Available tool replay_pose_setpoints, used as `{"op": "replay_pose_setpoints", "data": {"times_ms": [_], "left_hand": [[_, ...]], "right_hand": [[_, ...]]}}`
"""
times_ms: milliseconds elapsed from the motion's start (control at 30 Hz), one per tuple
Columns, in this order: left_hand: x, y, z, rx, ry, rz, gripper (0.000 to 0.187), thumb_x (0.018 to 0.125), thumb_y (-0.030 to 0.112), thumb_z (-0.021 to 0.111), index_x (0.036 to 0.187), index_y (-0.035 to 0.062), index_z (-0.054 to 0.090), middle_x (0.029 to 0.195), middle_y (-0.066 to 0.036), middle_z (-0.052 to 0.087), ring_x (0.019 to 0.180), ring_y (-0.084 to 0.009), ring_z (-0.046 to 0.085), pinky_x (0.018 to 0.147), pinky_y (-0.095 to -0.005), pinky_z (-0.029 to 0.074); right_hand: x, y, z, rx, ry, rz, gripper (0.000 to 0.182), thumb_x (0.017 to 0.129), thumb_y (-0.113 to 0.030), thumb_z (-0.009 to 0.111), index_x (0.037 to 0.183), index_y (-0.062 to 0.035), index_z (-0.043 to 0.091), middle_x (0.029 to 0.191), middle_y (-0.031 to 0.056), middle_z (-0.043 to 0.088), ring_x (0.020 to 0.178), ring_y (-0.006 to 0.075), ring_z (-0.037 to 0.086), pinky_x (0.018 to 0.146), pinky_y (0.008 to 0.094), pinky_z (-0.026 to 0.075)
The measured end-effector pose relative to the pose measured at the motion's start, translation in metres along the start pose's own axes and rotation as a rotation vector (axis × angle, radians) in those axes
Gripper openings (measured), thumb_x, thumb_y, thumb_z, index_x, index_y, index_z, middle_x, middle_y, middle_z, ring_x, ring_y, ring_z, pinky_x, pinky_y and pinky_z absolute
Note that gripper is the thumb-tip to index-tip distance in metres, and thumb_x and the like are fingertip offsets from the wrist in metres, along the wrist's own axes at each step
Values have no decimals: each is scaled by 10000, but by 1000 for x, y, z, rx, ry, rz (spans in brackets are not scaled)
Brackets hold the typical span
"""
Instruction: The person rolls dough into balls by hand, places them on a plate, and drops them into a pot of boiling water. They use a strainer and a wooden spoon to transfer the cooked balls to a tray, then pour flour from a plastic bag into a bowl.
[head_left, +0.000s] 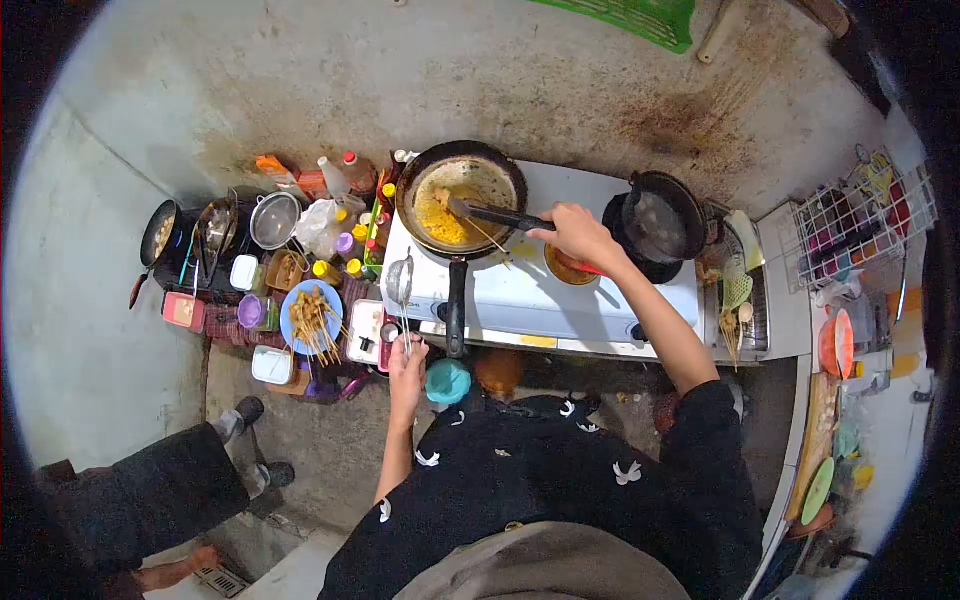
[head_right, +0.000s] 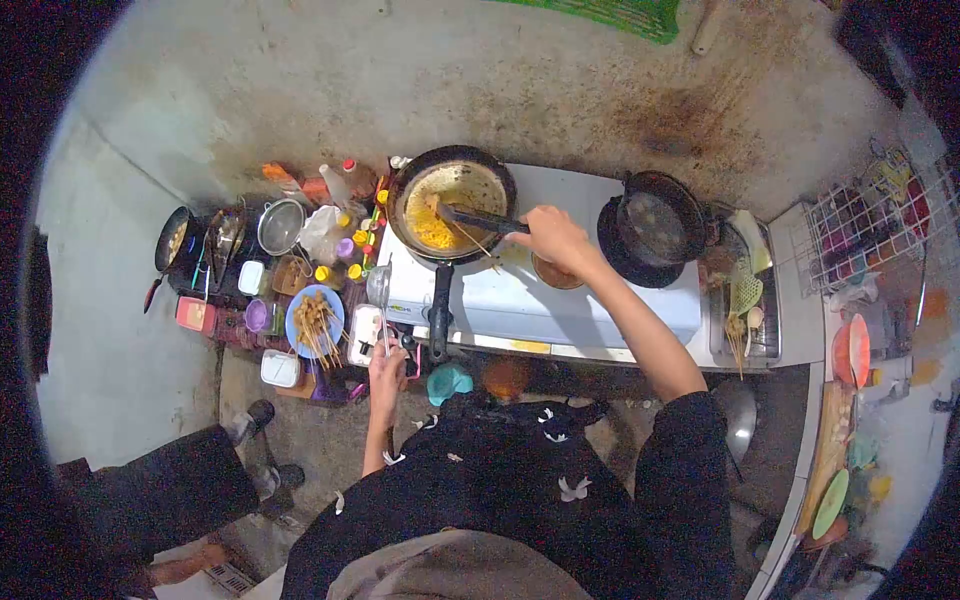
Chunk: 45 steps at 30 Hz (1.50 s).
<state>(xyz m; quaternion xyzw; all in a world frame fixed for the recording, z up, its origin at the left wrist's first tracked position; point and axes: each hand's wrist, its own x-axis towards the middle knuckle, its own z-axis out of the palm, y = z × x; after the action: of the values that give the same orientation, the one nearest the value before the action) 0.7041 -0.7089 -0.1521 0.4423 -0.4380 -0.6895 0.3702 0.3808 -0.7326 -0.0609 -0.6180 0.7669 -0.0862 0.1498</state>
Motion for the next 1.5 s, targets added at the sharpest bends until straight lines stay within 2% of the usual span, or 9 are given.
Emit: {"op": "replay_pose_setpoints", "data": {"times_ms": [233,400,500,667,867,967,1133,1333,1500], "left_hand": [[0,-1,5,-1,8,-1,114,820,84,497,916,111,441,527,95,308,392,2,246,338,-169,169],[-4,3,6,-8,21,-45,116,815,76,498,912,110,443,543,87,318,400,-1,247,343,-171,173],[-4,3,5,15,20,-22,113,815,71,496,909,105,443,544,88,319,403,-1,248,346,-172,173],[-2,1,2,-24,2,9,111,815,70,500,906,98,442,550,91,327,403,0,250,347,-173,171],[-3,-1,1,-24,25,-5,117,813,83,511,904,103,440,558,95,331,404,2,251,347,-171,173],[-3,-2,0,-23,36,3,123,811,92,518,904,109,439,558,96,328,409,4,255,348,-169,172],[-4,0,3,-10,27,-3,125,811,97,519,904,116,438,555,96,323,416,4,260,350,-167,172],[-4,1,4,11,16,-21,122,812,91,512,902,117,433,552,96,313,413,1,254,349,-169,175],[-4,0,3,-3,5,-26,120,816,96,510,904,119,432,555,94,321,418,-1,264,351,-169,177]], "right_hand": [[-11,-4,-11,78,-30,71,462,739,-407,582,989,-19,598,987,211,564,936,361,528,830,406,409],[-13,-10,9,-75,164,-53,427,729,-375,598,992,-39,593,951,159,559,859,339,561,743,412,458],[-17,-24,13,-150,153,-59,410,727,-356,600,985,-38,590,923,141,548,826,324,573,700,410,471],[9,-2,28,14,182,-68,385,745,-330,588,989,-31,594,968,163,574,843,353,567,740,419,455],[25,4,17,228,-57,32,422,791,-396,512,965,-23,606,904,213,591,869,366,554,787,410,430],[26,5,21,176,-69,23,423,798,-396,497,983,-29,598,919,220,583,869,365,554,784,410,431],[13,-5,29,9,178,-56,366,794,-352,524,902,-12,606,896,194,582,831,367,561,731,436,446],[9,-11,20,-57,247,-80,314,766,-310,567,848,-9,605,875,179,582,801,358,572,679,445,460],[12,-9,15,-87,183,-31,337,780,-310,550,947,-23,603,931,151,556,788,359,561,693,428,454]]}}
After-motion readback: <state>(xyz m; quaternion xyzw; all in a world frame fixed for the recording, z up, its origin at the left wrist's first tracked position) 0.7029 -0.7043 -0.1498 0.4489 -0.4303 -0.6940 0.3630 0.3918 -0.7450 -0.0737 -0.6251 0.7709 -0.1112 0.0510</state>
